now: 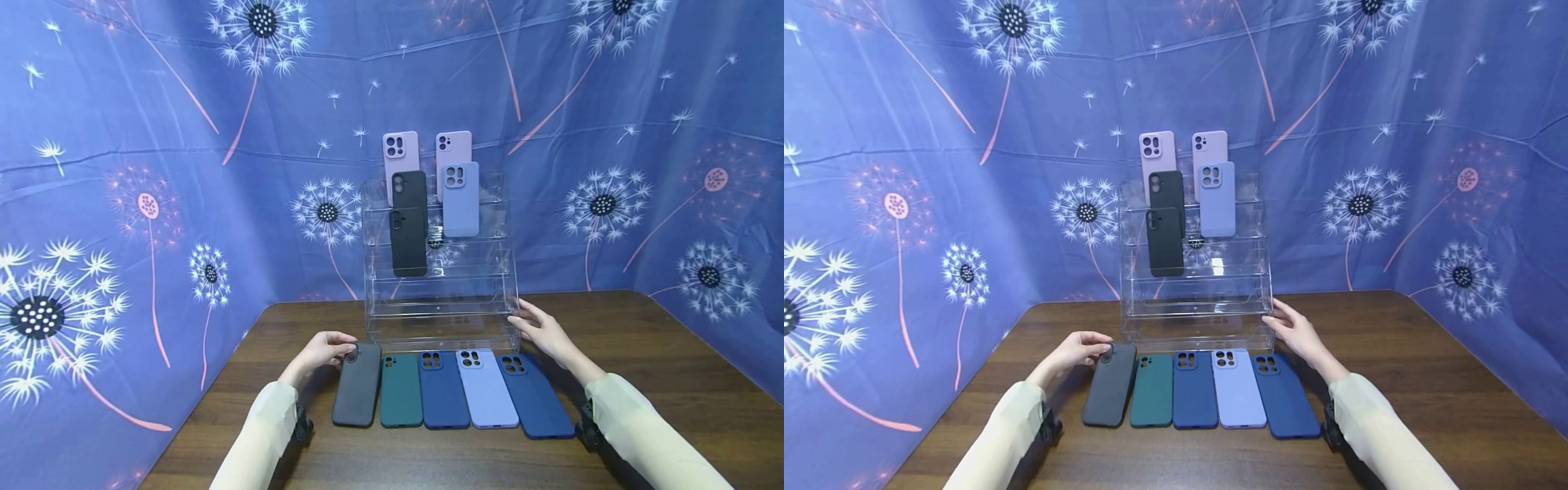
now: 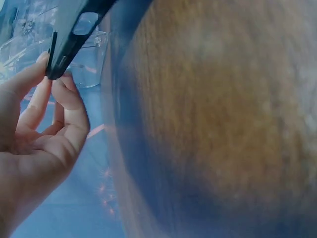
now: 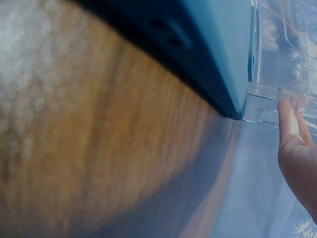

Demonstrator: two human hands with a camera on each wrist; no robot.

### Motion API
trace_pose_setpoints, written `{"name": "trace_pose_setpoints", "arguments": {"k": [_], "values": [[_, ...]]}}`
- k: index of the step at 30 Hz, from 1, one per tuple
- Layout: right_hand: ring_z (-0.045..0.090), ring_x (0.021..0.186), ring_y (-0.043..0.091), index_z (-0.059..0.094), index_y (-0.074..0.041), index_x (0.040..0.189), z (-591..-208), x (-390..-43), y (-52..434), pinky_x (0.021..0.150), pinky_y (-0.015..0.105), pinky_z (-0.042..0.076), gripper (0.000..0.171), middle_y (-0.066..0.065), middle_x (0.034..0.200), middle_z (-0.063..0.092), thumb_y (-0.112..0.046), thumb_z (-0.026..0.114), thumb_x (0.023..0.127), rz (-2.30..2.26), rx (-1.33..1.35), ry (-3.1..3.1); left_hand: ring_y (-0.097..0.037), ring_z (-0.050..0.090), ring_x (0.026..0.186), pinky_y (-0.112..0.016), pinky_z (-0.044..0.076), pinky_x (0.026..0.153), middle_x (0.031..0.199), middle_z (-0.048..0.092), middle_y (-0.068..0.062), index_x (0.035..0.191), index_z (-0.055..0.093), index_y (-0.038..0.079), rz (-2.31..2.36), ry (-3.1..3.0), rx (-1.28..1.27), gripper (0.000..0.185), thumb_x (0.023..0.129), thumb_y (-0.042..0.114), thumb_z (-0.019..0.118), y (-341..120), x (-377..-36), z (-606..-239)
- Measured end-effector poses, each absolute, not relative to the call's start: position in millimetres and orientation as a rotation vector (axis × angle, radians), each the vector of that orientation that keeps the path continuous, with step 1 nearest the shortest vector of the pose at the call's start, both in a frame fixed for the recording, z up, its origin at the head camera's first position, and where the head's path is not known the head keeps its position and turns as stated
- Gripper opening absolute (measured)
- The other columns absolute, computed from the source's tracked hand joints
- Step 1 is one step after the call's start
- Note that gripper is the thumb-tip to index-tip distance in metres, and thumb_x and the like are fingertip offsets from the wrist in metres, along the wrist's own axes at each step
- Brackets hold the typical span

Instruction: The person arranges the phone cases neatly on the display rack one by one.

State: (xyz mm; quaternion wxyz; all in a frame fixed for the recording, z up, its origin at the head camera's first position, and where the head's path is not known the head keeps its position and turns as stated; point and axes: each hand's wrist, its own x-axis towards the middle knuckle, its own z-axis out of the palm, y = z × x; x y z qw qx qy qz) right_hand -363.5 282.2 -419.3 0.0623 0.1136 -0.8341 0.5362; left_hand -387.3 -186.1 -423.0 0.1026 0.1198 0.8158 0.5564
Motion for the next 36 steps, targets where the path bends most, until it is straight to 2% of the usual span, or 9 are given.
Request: {"name": "trace_pose_setpoints", "arguments": {"k": [4, 8, 16, 21, 27, 33, 36], "values": [[0.043, 0.114, 0.036, 0.016, -0.011, 0.141, -420, -364, 282, 0.086, 0.041, 0.047, 0.069, 0.022, 0.130, 0.040, -0.038, 0.050, 0.087, 1.628, 0.352, -2.520, -0.009, 0.052, 0.059, -0.023, 0.048, 0.050, 0.071, 0.062, 0.003, 0.102, 0.062, -0.002, 1.671, 2.479, 0.373, 0.029, 0.078, 0.014, 0.065, -182, -385, -420], [0.043, 0.114, 0.036, 0.016, -0.011, 0.141, -419, -364, 281, 0.086, 0.042, 0.046, 0.069, 0.023, 0.130, 0.039, -0.039, 0.049, 0.087, 1.628, 0.359, -2.516, -0.009, 0.051, 0.055, -0.030, 0.050, 0.050, 0.071, 0.063, 0.001, 0.098, 0.064, 0.000, 1.647, 2.588, 0.412, 0.023, 0.079, 0.012, 0.064, -178, -383, -414], [0.043, 0.114, 0.036, 0.015, -0.010, 0.141, -418, -366, 280, 0.087, 0.040, 0.046, 0.070, 0.025, 0.130, 0.039, -0.039, 0.049, 0.087, 1.622, 0.362, -2.511, -0.009, 0.059, 0.067, -0.038, 0.053, 0.061, 0.088, 0.067, -0.007, 0.099, 0.065, 0.005, 1.666, 2.692, 0.441, 0.020, 0.082, 0.014, 0.061, -176, -380, -401], [0.044, 0.114, 0.035, 0.015, -0.009, 0.140, -417, -365, 281, 0.085, 0.038, 0.048, 0.069, 0.024, 0.130, 0.039, -0.039, 0.048, 0.088, 1.599, 0.346, -2.532, -0.013, 0.062, 0.065, -0.044, 0.053, 0.063, 0.091, 0.066, -0.010, 0.101, 0.065, 0.009, 1.639, 2.735, 0.500, 0.023, 0.082, 0.021, 0.061, -175, -381, -394], [0.045, 0.113, 0.033, 0.016, -0.009, 0.140, -419, -364, 283, 0.085, 0.038, 0.048, 0.067, 0.024, 0.129, 0.040, -0.038, 0.048, 0.088, 1.576, 0.343, -2.534, -0.023, 0.063, 0.058, -0.037, 0.054, 0.057, 0.095, 0.065, -0.012, 0.102, 0.065, 0.011, 1.703, 2.747, 0.526, 0.025, 0.081, 0.024, 0.062, -169, -383, -378], [0.054, 0.104, 0.014, 0.018, -0.006, 0.140, -423, -364, 283, 0.082, 0.032, 0.050, 0.066, 0.025, 0.127, 0.041, -0.035, 0.048, 0.089, 1.555, 0.342, -2.526, -0.028, 0.064, 0.061, -0.031, 0.054, 0.055, 0.096, 0.065, -0.013, 0.106, 0.063, 0.012, 1.691, 2.745, 0.573, 0.027, 0.083, 0.025, 0.060, -155, -383, -351], [0.054, 0.104, 0.014, 0.018, -0.008, 0.140, -423, -366, 283, 0.082, 0.032, 0.050, 0.066, 0.024, 0.127, 0.042, -0.036, 0.049, 0.089, 1.562, 0.324, -2.527, -0.028, 0.064, 0.061, -0.033, 0.053, 0.053, 0.089, 0.066, -0.014, 0.105, 0.064, 0.014, 1.685, 2.764, 0.606, 0.026, 0.082, 0.026, 0.060, -148, -386, -339]]}}
